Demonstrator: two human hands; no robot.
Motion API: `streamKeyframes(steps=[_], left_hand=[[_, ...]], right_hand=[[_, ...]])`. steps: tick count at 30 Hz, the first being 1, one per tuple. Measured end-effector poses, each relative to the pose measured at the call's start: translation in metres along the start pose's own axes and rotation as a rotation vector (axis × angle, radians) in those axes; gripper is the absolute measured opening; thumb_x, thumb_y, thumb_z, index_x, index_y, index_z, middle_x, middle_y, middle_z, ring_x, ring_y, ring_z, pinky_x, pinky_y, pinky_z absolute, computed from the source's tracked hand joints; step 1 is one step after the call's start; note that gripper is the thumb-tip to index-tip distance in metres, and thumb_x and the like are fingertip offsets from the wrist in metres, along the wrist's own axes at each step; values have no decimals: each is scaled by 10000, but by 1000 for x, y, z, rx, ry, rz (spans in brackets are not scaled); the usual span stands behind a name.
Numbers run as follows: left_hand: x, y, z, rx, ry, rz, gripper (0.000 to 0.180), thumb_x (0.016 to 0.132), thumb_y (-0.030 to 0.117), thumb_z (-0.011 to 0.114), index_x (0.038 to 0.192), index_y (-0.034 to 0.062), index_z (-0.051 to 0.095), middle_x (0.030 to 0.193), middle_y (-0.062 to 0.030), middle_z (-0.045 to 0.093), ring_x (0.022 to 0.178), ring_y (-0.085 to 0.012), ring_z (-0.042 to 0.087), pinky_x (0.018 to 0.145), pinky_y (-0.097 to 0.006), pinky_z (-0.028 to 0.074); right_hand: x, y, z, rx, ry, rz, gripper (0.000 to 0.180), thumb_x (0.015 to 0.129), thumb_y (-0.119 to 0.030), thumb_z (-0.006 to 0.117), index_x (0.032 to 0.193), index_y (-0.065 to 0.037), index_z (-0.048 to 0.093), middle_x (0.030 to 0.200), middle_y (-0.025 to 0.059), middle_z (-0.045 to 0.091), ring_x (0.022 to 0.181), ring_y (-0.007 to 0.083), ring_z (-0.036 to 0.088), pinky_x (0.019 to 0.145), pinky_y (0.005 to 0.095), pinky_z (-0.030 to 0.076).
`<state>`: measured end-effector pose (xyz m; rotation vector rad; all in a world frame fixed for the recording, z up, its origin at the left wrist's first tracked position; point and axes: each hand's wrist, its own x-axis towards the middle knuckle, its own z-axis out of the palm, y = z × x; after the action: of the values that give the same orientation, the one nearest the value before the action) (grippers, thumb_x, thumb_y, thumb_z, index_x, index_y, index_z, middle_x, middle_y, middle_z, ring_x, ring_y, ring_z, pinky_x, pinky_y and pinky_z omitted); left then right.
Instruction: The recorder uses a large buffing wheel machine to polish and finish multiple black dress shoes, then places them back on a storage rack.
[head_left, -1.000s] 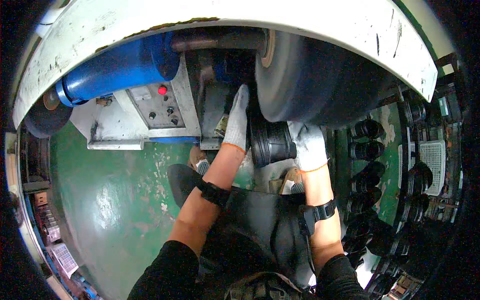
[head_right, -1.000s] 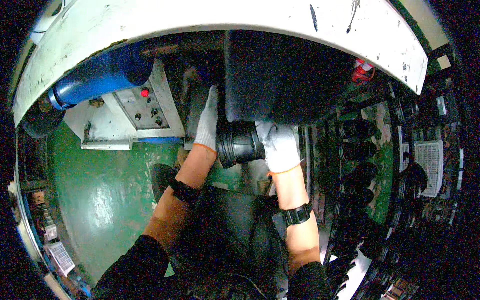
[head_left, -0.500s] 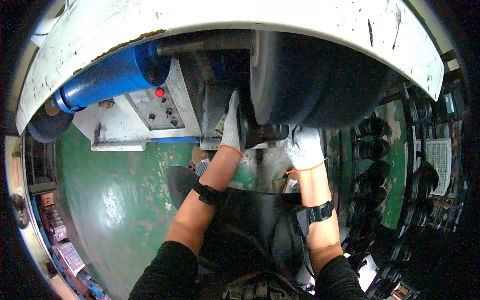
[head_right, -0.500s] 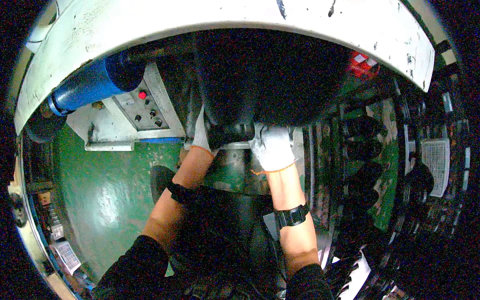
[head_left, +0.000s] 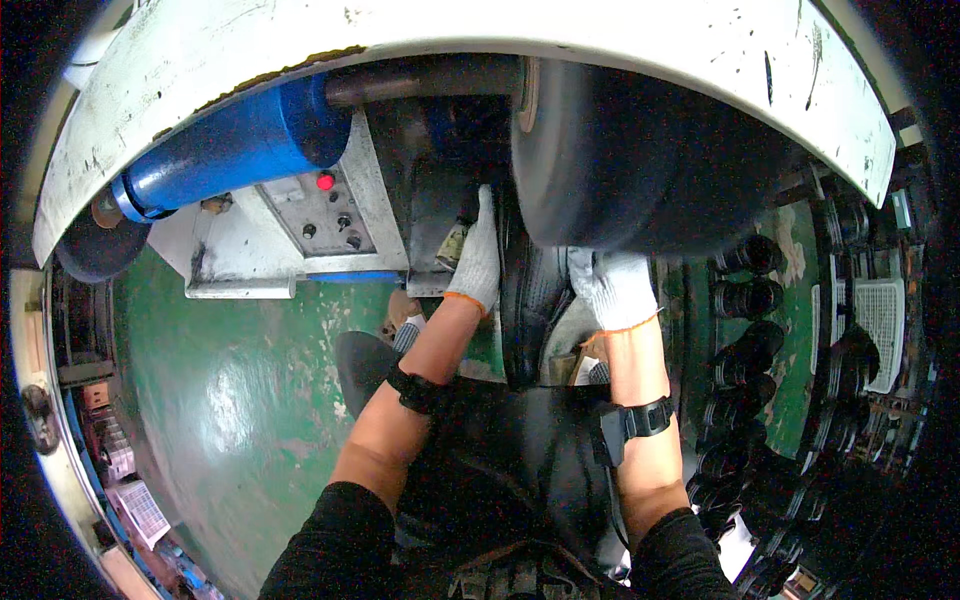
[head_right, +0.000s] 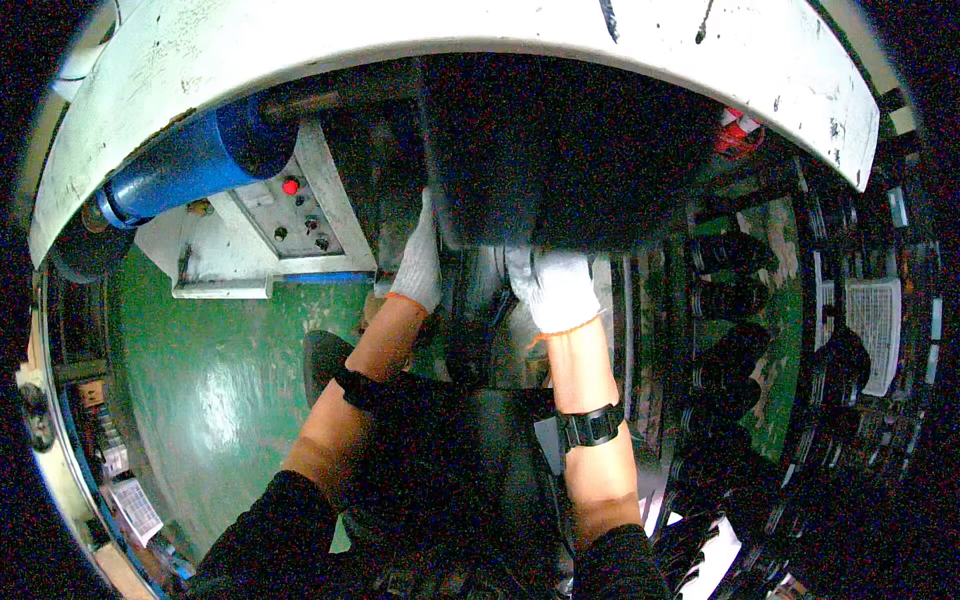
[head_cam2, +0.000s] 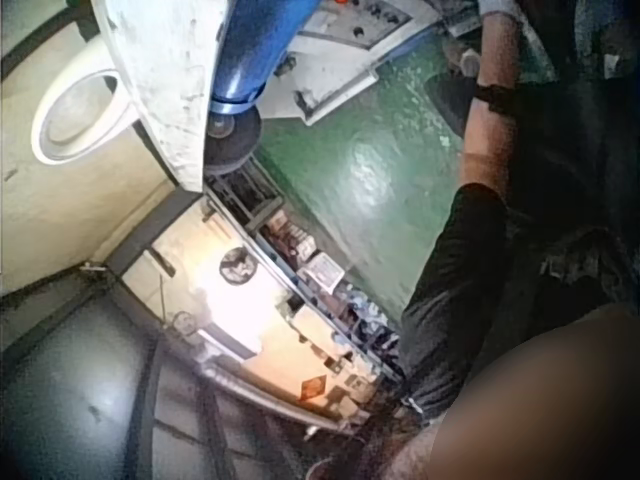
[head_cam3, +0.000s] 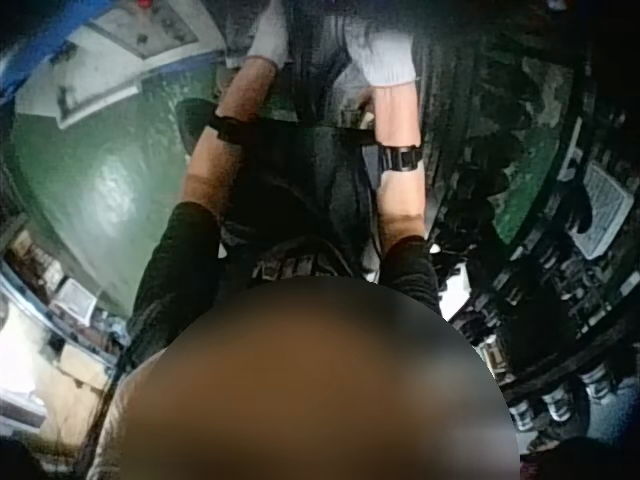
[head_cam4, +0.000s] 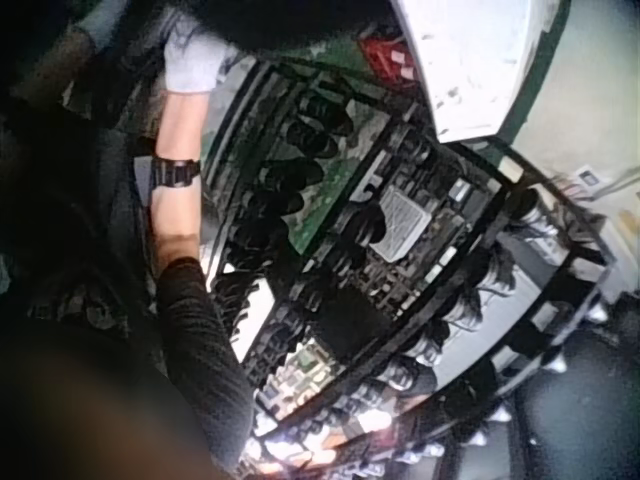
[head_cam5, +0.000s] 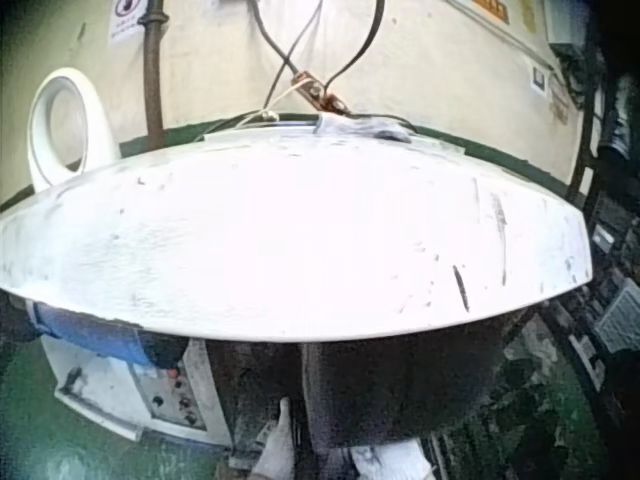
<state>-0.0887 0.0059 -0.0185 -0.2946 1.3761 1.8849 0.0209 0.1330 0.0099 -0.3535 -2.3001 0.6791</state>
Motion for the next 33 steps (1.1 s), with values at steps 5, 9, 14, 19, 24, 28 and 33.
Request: streamKeyframes(steps=[5,9,14,19,24,28,33], left_hand=[[-34,36,25,-105,-90,-74,702,956,585,395,1332,2,498,1272,-87,586,1087,-204,571,964,-303,425],[-26,28,10,-163,-146,-51,584,966,546,413,1244,63,584,1132,-70,649,964,-224,609,871,-337,482],[-36,13,14,-257,-459,-108,565,996,475,398,1349,41,474,1317,-101,552,1144,-248,547,1000,-343,426],[-16,-11,12,-898,-1148,-148,427,1033,249,265,1417,96,370,1400,-134,464,1221,-300,505,1088,-417,365],[-5,-27,21,-171,-712,277,417,1001,259,371,1386,108,429,1384,-135,488,1239,-290,494,1093,-436,357],[1,-16,41,-700,-838,-34,433,1004,270,377,1385,64,403,1379,-170,474,1260,-307,467,1076,-449,387],[71,-89,40,-75,-673,446,512,965,352,438,1373,45,409,1376,-179,477,1258,-309,471,1042,-455,417]], right_hand=[[-26,77,-12,-517,-445,-143,470,771,-115,604,1226,-9,547,1293,227,523,1229,398,448,1069,461,357],[2,8,-18,-482,-542,7,493,765,-78,573,1253,-15,537,1316,210,520,1261,388,434,1094,443,337],[-9,61,-16,-454,-321,13,496,823,-125,545,1314,-62,503,1379,169,482,1295,342,413,1115,429,318],[-22,120,-12,-612,-390,-8,487,860,-62,524,1343,-34,465,1418,154,449,1319,313,392,1141,382,287],[-9,91,-24,-488,-393,-39,505,872,-89,552,1364,-45,448,1427,148,442,1326,304,384,1144,387,278],[-1,77,-50,-428,-390,-48,518,879,-106,569,1377,-51,438,1432,144,437,1331,299,379,1145,391,273],[1,76,-62,-149,-486,114,457,851,-103,563,1300,-29,516,1388,189,475,1305,353,406,1129,413,292]])
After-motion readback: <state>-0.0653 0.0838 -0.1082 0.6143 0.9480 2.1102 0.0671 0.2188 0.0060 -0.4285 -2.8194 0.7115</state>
